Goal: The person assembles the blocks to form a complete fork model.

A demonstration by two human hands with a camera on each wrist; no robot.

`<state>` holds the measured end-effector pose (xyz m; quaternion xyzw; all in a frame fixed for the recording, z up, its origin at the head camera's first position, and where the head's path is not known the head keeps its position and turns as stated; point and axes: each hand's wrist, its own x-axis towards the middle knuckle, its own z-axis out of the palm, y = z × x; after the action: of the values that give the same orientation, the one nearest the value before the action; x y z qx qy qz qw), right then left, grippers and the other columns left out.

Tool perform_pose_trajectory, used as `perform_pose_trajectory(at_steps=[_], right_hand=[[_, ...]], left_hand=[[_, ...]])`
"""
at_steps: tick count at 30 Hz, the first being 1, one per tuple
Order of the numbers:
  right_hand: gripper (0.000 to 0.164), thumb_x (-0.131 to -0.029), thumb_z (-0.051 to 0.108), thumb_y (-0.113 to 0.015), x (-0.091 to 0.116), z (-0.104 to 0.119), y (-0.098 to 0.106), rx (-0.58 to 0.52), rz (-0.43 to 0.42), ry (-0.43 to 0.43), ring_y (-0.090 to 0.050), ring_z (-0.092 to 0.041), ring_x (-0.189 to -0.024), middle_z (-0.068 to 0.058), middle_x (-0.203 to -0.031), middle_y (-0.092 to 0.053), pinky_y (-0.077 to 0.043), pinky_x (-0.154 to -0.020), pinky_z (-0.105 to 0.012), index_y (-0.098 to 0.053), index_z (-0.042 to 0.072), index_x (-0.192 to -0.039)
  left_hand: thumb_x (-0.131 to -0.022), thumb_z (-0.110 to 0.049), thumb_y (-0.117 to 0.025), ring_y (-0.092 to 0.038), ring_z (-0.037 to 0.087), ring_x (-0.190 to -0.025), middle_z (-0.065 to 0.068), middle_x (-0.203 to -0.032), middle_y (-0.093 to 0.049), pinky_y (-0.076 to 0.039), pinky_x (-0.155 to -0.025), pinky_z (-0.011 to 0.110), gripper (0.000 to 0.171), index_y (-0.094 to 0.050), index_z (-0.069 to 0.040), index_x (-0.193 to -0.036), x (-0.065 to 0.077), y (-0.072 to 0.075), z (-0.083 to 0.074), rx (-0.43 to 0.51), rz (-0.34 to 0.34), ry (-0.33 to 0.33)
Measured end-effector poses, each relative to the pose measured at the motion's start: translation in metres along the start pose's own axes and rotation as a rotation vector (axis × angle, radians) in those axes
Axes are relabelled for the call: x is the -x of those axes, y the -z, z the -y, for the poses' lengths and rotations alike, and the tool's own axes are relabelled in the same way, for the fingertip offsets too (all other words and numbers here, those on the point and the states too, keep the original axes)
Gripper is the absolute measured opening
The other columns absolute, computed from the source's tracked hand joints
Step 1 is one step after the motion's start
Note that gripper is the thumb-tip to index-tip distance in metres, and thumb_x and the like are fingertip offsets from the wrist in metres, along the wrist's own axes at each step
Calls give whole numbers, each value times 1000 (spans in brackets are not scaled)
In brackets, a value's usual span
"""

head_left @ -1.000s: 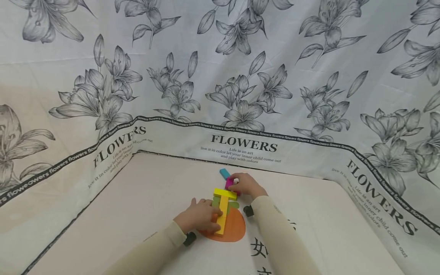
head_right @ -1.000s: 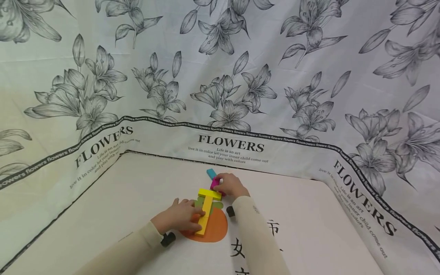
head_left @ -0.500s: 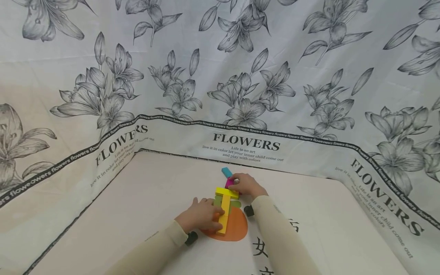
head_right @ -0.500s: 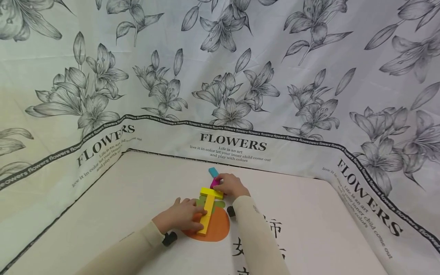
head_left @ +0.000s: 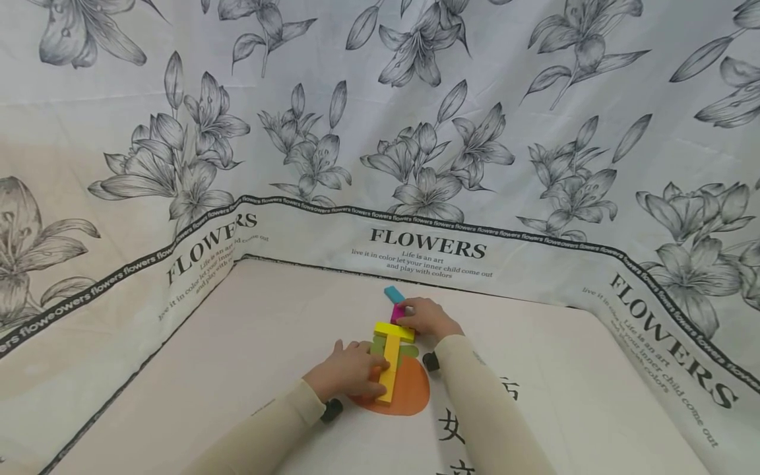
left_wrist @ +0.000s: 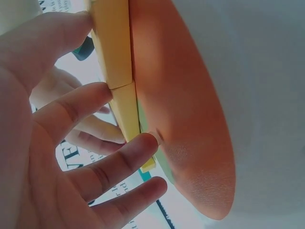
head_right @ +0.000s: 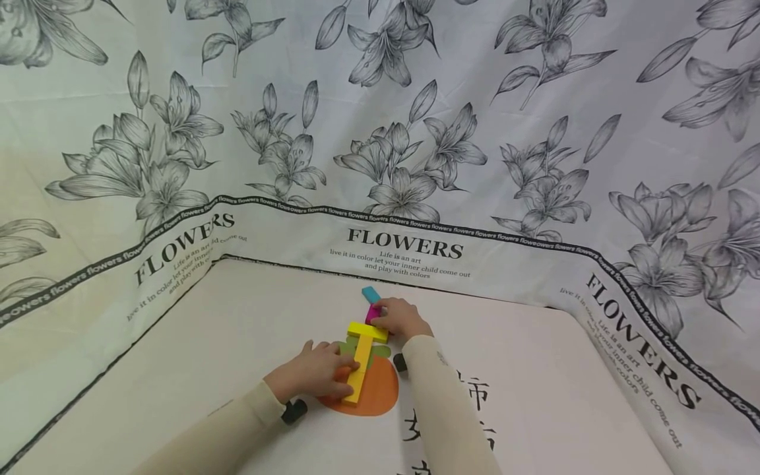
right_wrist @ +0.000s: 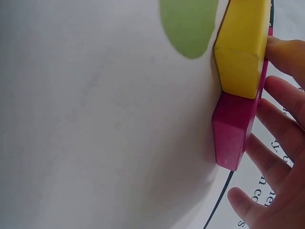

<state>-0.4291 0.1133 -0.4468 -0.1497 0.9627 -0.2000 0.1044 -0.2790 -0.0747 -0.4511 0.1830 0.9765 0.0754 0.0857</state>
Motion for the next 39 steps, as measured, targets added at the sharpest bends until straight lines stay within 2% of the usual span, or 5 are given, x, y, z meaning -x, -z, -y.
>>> perform_pose_trajectory(at_steps=[3,12,25,33,39], right_hand=[[46,-89,43,-66,0,1,1,-9,4,-10,-57,-18,-85,-3,-122,-60,-46,-78,-34,-59,30,-132],[40,-91,39,-62,0,1,0,0,-17,-14,-50,-24,-107,-3,-135,-57,-42,-95,-41,-61,30,-130],[36,-92,37,-64,8,3,1,-10,-3,22,-53,-22,-102,-3,-125,-60,-45,-90,-39,-63,28,-127],[36,-92,38,-64,10,4,1,-30,9,6,-51,-24,-107,-4,-134,-58,-44,-100,-44,-63,30,-127],[34,-92,36,-64,12,6,1,-35,4,3,-51,-23,-106,-4,-135,-58,-45,-97,-42,-63,31,-126]], left_hand=[[-80,-57,-67,-49,27,-120,5,-131,-56,-29,-105,70,50,-63,-38,-125,-1,-1,0,3,-4,-4],[-79,-57,-67,-49,27,-120,5,-131,-55,-29,-106,70,50,-63,-39,-125,-1,-2,1,13,-9,-4],[-80,-57,-67,-49,27,-119,5,-127,-57,-30,-105,70,50,-63,-37,-125,2,0,-1,-1,-20,-15],[-80,-59,-66,-49,28,-121,5,-131,-56,-31,-105,69,51,-63,-37,-126,0,-2,1,-9,-15,-19],[-80,-59,-66,-49,28,-119,5,-128,-57,-31,-104,69,52,-62,-37,-126,0,-1,0,-13,-15,-13]])
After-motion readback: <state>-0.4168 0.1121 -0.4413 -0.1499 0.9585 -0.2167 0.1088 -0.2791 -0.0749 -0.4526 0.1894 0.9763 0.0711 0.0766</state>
